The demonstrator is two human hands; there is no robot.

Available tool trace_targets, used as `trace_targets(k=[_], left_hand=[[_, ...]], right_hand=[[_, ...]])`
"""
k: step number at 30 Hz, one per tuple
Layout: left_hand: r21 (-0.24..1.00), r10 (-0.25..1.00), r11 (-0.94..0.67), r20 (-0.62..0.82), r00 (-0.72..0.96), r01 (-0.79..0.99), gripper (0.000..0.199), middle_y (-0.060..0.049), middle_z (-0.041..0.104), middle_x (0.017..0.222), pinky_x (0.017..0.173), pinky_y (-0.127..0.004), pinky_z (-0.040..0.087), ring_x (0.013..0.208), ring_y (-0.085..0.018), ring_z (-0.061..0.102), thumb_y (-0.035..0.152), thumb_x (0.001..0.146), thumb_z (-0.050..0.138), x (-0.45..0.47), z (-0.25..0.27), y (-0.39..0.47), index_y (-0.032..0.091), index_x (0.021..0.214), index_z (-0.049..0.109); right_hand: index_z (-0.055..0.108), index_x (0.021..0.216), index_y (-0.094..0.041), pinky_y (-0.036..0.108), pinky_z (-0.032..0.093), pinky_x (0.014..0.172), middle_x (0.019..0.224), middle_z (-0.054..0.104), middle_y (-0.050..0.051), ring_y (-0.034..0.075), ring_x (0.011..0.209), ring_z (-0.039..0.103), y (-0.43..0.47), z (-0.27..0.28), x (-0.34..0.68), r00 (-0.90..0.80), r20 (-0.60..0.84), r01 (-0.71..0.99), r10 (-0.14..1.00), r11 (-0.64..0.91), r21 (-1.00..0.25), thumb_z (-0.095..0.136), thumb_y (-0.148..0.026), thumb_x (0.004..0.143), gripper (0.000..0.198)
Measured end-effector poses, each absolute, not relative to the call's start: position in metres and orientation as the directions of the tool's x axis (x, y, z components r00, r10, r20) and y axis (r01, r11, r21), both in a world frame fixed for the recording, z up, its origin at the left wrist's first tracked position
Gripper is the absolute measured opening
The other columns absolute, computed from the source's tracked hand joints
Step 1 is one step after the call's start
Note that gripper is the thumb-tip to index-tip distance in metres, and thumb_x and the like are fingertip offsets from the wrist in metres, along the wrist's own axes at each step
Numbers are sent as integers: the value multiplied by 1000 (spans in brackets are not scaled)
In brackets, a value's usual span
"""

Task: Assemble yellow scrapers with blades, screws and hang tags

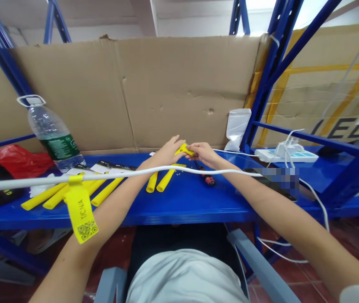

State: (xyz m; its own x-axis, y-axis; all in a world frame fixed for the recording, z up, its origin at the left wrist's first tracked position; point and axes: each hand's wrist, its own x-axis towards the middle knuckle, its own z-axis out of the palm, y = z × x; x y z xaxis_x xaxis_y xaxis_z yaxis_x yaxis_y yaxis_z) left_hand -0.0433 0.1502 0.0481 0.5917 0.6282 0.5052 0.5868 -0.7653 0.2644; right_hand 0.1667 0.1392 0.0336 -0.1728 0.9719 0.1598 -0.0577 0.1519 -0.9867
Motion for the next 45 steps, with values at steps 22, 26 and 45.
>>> trace_targets(k=[22,26,45], left_hand=[[-57,438,-842,511,740,537,34,-12,80,122,94,-38,58,102,-26,78,23,111,46,-48,35,151,25,136,70],[10,475,-833,526,705,554,31,-11,81,111,88,-34,56,96,-25,77,20,107,52,-45,36,146,24,131,70],[799,841,-279,471,266,-533,46,-1,73,107,40,-13,30,73,-10,67,20,73,93,-48,86,122,25,102,57]], right_hand=[[74,86,-17,22,59,63,77,81,6,15,67,74,138,23,167,-84,182,-135,980,170,-976,78,-28,100,18],[72,89,-17,24,62,67,79,82,9,16,70,77,137,24,168,-83,204,-68,975,199,-978,73,-34,105,24],[83,104,-17,28,55,83,107,87,10,22,91,78,122,44,196,-426,110,795,898,430,-428,82,-31,96,16]])
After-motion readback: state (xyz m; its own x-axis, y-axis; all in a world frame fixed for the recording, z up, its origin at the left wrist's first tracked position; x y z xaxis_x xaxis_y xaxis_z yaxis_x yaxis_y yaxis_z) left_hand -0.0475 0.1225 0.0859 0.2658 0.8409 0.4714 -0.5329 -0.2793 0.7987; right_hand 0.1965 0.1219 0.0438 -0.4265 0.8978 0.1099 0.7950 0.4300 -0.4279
